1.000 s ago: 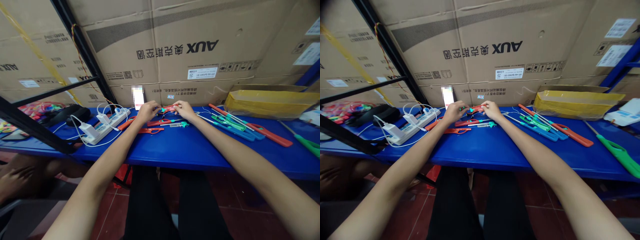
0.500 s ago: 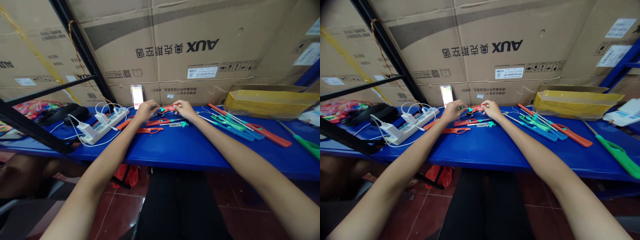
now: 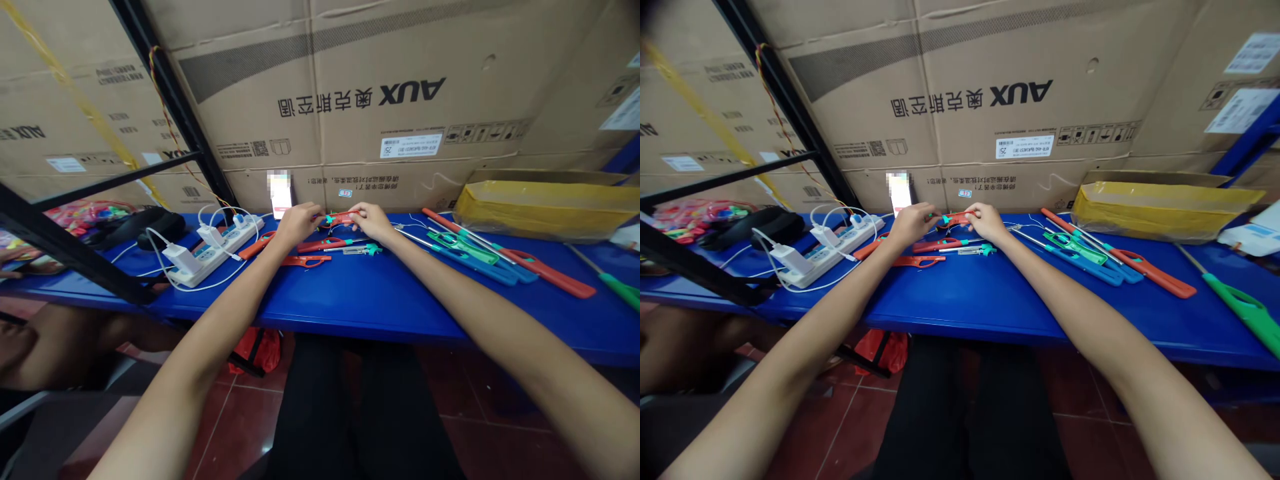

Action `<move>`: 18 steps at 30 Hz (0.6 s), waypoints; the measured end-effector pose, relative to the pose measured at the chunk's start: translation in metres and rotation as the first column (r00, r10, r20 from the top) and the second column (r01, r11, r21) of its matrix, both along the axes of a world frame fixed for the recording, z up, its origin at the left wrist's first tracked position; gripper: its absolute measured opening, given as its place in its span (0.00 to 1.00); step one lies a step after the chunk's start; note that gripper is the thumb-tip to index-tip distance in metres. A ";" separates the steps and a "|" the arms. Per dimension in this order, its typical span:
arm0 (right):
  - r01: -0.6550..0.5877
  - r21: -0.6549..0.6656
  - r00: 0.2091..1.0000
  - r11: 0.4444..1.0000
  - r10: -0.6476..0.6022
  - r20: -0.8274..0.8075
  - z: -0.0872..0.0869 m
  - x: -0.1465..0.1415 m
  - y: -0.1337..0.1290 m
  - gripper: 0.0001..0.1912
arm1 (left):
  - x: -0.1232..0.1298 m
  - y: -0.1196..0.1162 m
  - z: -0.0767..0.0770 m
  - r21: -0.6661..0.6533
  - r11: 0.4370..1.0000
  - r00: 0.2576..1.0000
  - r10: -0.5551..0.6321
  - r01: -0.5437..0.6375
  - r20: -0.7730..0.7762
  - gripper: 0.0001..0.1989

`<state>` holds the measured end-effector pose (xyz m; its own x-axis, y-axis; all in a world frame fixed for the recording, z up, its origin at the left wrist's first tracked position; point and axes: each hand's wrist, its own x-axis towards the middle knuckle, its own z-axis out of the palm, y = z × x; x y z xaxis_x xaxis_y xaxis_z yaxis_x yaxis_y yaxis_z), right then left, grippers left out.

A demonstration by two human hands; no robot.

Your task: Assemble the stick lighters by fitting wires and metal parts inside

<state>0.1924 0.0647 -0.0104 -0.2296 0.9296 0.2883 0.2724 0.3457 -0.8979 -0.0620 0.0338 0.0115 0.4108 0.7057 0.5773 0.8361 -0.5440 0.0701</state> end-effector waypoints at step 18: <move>0.025 0.150 0.993 0.988 -0.042 0.111 0.005 0.005 -0.002 0.07 | 0.002 0.005 -0.003 -0.002 0.994 0.982 -0.109 0.111 0.152 0.04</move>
